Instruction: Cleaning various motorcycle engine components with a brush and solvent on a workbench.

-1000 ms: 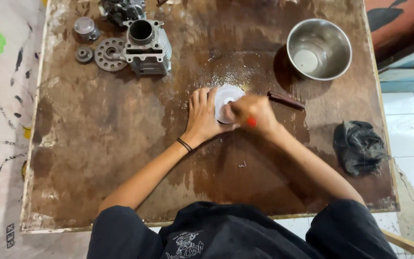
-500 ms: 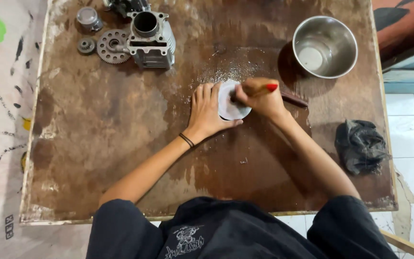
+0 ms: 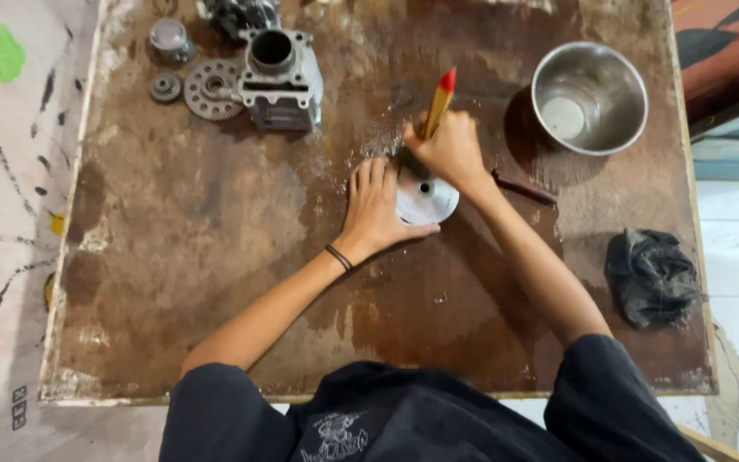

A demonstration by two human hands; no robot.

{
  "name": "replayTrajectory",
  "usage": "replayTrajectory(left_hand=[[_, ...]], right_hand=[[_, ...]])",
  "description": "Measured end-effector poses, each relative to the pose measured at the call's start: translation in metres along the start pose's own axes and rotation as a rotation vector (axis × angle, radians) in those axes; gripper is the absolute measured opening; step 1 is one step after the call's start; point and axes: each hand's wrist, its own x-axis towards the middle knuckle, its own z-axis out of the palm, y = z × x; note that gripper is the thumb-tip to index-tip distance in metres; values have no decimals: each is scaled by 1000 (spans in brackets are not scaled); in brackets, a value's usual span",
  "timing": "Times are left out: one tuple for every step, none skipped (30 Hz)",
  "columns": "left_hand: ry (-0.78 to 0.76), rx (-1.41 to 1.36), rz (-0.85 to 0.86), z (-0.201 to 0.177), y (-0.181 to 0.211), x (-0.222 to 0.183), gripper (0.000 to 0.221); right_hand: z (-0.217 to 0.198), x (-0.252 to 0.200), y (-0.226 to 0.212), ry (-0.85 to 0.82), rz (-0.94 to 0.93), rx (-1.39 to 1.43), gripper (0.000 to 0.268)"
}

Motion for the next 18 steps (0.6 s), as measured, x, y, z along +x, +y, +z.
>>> replayTrajectory(left_hand=[[10, 6, 6, -1, 0, 1, 121], [-32, -2, -34, -1, 1, 0, 120], [-74, -9, -74, -1, 1, -1, 119], [-72, -8, -70, 1, 1, -2, 119], [-65, 2, -67, 3, 0, -4, 119], [-53, 14, -66, 5, -1, -4, 119], [-47, 16, -62, 4, 0, -5, 119], [-32, 9, -58, 2, 1, -5, 119], [-16, 2, -54, 0, 2, -5, 120], [-7, 3, -49, -1, 2, -3, 120], [-45, 5, -56, -2, 3, 0, 118], [-87, 8, -65, -4, 4, 0, 116], [-80, 10, -63, -3, 3, 2, 116], [-85, -42, -86, -2, 2, -1, 114], [-89, -95, -110, -1, 0, -5, 111], [-93, -96, -106, 0, 1, -4, 111], [-28, -71, -60, 0, 2, -4, 112], [40, -44, -19, 0, 2, -4, 112]], right_hand=[[-5, 1, -5, 10, -9, -1, 33], [-9, -1, -11, -48, -22, 17, 33], [-13, -3, -16, -105, -36, 34, 34], [-17, -2, -13, -100, -36, 32, 34], [-20, -2, -9, -147, 6, 43, 33], [-23, 0, -6, -194, 44, 54, 33], [-21, -3, -7, -189, 39, 51, 33], [-19, -4, -7, -111, 47, 11, 31], [-17, -5, -7, -33, 54, -29, 29], [-16, -10, -12, -26, 47, -33, 29], [-15, -15, -17, -30, -31, -48, 31], [-13, -22, -22, -36, -107, -61, 33], [-18, -22, -23, -31, -113, -63, 33], [-20, -27, -26, -105, -156, 24, 31], [-22, -33, -29, -178, -200, 111, 28], [-27, -32, -28, -176, -195, 110, 28], [-31, -31, -27, -148, -141, 107, 28], [-35, -29, -27, -122, -93, 107, 28]])
